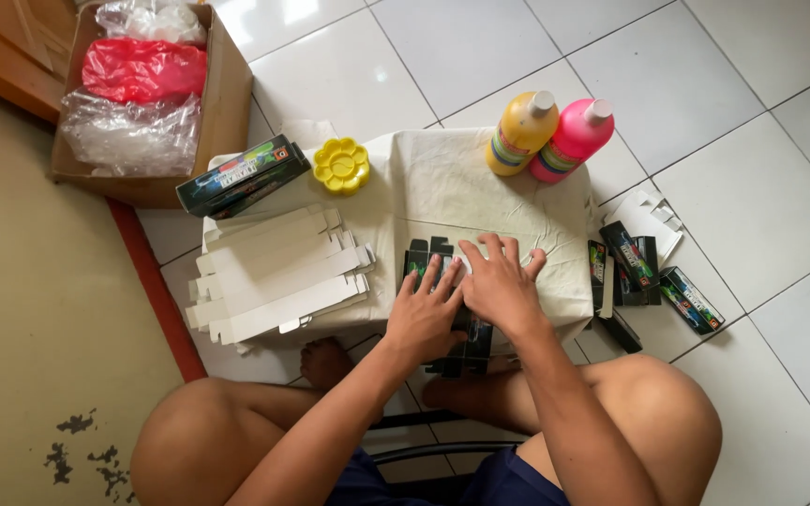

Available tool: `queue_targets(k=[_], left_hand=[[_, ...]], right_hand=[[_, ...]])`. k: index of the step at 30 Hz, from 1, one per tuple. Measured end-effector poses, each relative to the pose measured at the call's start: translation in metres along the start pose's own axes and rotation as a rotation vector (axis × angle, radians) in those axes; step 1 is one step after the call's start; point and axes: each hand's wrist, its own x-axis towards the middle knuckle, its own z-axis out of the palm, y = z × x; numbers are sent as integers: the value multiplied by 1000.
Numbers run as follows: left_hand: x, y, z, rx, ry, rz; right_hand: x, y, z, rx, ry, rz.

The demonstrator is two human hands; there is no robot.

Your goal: Assembling small cardboard boxes from flat templates by folding along pre-scored lines.

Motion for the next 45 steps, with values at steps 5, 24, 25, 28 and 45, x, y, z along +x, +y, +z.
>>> queue_targets(k=[5, 24, 25, 28, 45], left_hand=[[2, 13, 1, 3, -46, -25], [-13, 34, -17, -68, -272, -115], [-12, 33, -15, -66, -271, -113], [-13, 35, -12, -70, -262, -114], [4, -42, 39, -45, 293, -105]], right_hand=[[21, -3, 25, 256, 34, 121], [12, -24, -11, 217, -181, 157], [12, -24, -12, 218, -179, 159], [8, -25, -9, 246, -137, 170], [-31, -49, -2, -37, -177, -80]])
